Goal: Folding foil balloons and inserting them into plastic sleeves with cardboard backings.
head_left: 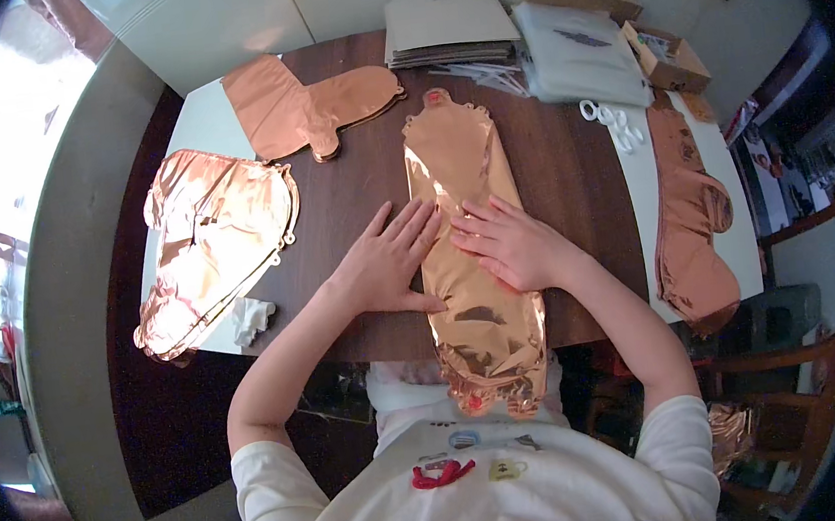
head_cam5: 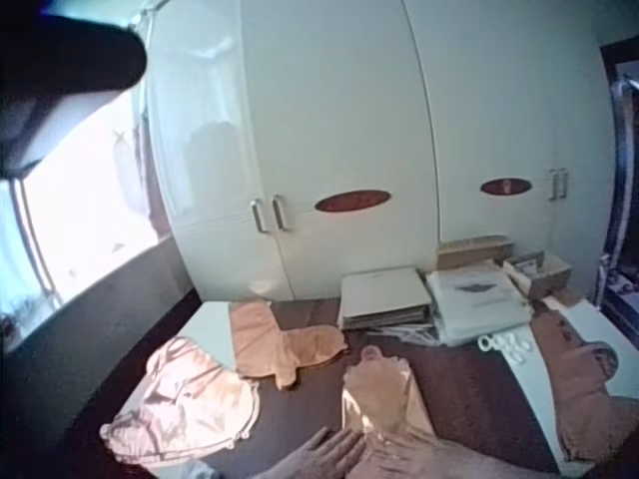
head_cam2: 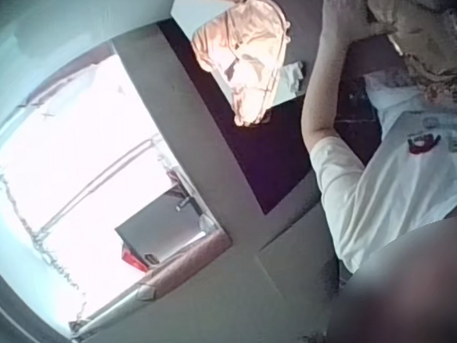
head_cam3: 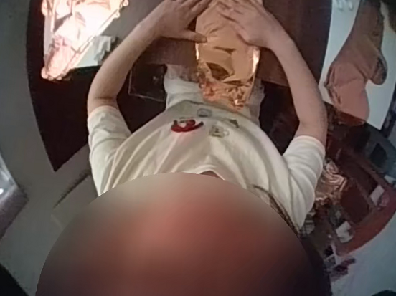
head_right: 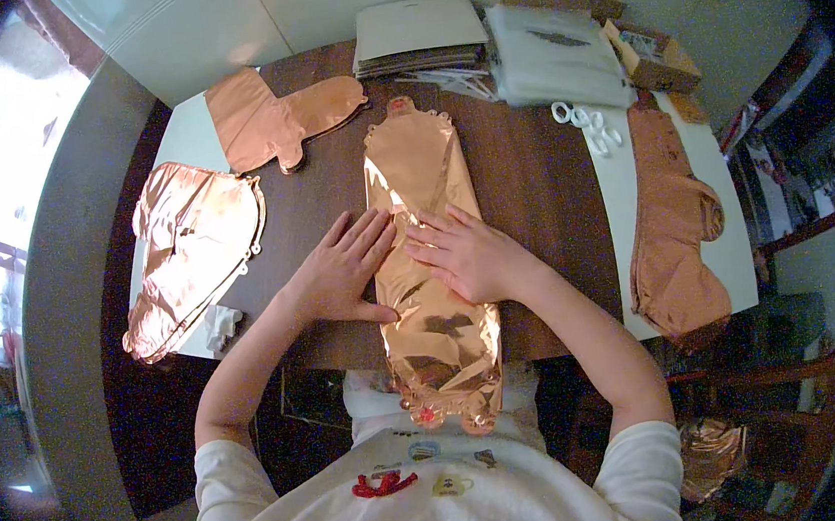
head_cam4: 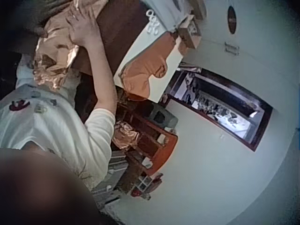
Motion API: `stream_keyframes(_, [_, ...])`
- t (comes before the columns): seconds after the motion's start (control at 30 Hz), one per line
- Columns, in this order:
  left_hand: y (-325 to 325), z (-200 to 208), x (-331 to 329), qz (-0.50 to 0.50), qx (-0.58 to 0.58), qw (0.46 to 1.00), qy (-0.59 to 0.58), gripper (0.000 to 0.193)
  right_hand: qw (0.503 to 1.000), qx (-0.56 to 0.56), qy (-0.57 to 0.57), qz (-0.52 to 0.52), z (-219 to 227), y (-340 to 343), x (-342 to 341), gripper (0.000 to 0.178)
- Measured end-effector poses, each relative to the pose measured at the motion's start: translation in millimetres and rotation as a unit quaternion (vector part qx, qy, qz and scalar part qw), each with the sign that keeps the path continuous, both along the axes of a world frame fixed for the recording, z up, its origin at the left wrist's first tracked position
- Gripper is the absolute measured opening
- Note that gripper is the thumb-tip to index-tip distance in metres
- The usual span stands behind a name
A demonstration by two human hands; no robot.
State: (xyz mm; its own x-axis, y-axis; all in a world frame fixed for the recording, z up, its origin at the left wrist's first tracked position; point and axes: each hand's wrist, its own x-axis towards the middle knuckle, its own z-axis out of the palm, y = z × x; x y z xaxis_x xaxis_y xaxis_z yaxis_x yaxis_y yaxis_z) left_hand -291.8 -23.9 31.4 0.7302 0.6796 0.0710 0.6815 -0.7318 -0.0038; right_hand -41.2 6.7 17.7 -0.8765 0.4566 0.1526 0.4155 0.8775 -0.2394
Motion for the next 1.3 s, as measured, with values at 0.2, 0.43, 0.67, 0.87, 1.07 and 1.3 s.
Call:
stream_keyframes(0.2, [1, 3, 3, 0.023, -0.023, 0.999, 0.01, 0.12, 1.0, -0.001, 0.007, -0.003, 0, -1, 1, 0.045])
stream_keyframes(0.43, [48, -4, 2, 0.123, 0.018, 0.991, 0.042, 0.12, 1.0, -0.004, -0.008, -0.002, -3, 2, 1, 0.046])
stream_keyframes(0.67, [79, -7, -4, 0.153, 0.024, 0.987, 0.037, 0.116, 0.999, -0.009, -0.035, -0.001, 5, 1, 0, 0.05])
stream_keyframes(0.87, [61, -7, 13, 0.112, 0.069, 0.99, 0.049, 0.103, 0.999, 0.01, -0.033, 0.001, -3, 3, 1, 0.051])
stream_keyframes(1.07, [-2, -4, 38, -0.032, -0.021, 0.997, -0.071, 0.106, 1.0, 0.009, -0.009, -0.001, 0, -1, 1, 0.037])
stream_keyframes(1.3, [-11, -13, 39, -0.005, 0.005, 0.998, -0.067, 0.101, 0.974, -0.053, 0.209, -0.075, -18, 12, 8, 0.039])
